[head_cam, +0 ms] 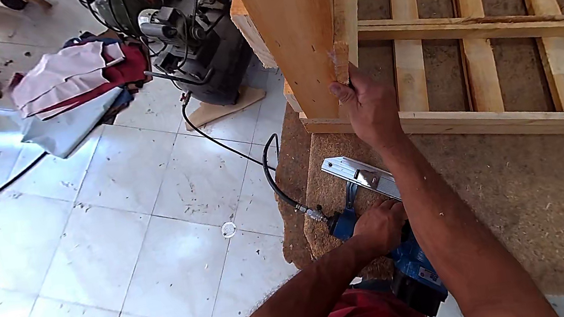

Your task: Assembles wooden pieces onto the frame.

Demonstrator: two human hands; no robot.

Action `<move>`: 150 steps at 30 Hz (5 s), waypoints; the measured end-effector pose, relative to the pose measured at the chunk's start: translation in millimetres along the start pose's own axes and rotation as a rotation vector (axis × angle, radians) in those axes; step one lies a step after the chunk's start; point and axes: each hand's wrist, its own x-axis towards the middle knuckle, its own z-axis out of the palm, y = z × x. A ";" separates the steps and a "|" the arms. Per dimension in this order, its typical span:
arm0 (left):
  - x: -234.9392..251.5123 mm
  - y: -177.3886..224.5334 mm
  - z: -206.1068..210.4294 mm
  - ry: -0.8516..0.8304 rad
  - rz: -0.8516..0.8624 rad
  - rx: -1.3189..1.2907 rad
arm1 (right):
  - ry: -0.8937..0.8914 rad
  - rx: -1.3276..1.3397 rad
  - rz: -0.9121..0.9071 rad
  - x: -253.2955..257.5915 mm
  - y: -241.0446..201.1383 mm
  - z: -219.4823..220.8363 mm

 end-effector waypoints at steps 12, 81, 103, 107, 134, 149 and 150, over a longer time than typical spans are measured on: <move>0.1 2.4 3.8 0.001 -0.046 0.010 | -0.067 0.138 0.093 12.8 5.4 -9.4; 4.9 -65.8 -256.2 1.286 0.179 -0.309 | -0.021 -0.142 0.014 -0.3 -12.0 -0.8; 1.3 -81.2 -258.7 1.134 0.233 -0.360 | -0.026 -0.077 0.000 -8.8 31.8 13.3; -1.9 -78.5 -259.9 1.112 0.214 -0.356 | -0.114 -0.104 0.020 -5.2 29.4 6.2; -8.3 -66.5 -261.0 1.100 0.077 -0.248 | -0.254 -0.311 0.236 -16.0 25.7 13.7; -9.3 -56.6 -263.8 1.086 -0.019 -0.267 | -0.332 -0.212 0.077 -7.9 24.8 -8.8; -8.1 -57.7 -262.9 1.094 -0.012 -0.258 | -0.334 -0.212 0.089 -7.1 24.0 -9.3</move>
